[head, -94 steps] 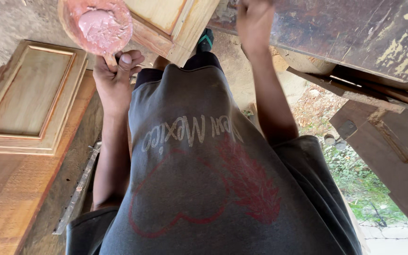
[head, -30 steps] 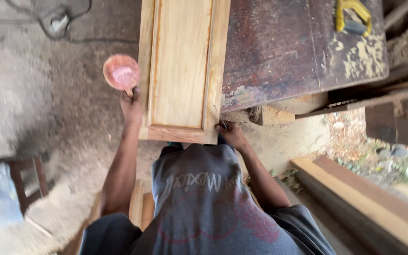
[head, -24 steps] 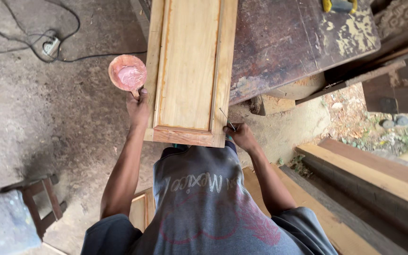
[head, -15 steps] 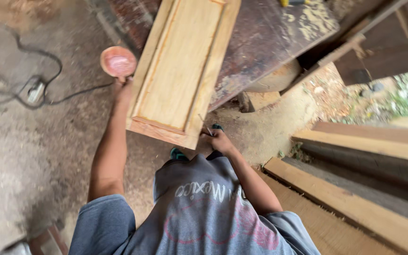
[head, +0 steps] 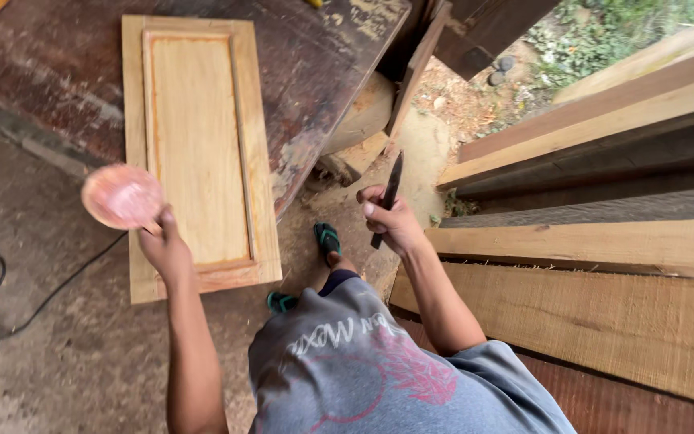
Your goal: The person applies a pinkish wood filler to the edges and corners of a wooden cabinet door using a putty knife. They repeatedly scoop filler from a wooden bowl and spread it along the door's frame, then move the door to a different spot to continue the application.
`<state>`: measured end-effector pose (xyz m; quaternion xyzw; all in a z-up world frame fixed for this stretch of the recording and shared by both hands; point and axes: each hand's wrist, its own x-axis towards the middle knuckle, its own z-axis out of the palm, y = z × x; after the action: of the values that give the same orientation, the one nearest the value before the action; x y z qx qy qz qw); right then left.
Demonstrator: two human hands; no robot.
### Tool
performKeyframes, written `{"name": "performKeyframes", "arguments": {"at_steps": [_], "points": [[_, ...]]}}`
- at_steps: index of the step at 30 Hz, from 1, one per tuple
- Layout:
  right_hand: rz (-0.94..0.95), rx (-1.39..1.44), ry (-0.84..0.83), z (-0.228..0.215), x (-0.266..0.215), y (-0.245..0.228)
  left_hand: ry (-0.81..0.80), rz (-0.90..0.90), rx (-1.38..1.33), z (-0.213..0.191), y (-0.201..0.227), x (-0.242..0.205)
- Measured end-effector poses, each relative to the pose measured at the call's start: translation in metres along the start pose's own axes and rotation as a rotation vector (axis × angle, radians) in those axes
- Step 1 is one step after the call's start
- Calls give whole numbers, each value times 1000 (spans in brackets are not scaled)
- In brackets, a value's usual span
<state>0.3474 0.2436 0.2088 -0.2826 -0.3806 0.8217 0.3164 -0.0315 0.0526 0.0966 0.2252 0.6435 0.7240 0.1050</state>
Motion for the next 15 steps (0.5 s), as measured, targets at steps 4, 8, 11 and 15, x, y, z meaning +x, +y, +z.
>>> {"name": "performKeyframes", "arguments": {"at_steps": [4,8,11,15], "points": [[-93,-68,102,10,-2,14,-145,-193,-66,24,33,-64],[-68,-122,121,20,0,17,-167,-381,-87,23,43,-97],[-87,-224,107,23,-4,14,-162,-431,-143,17,41,-110],[-96,-252,81,28,-10,11,-180,-389,-164,11,39,-117]]}}
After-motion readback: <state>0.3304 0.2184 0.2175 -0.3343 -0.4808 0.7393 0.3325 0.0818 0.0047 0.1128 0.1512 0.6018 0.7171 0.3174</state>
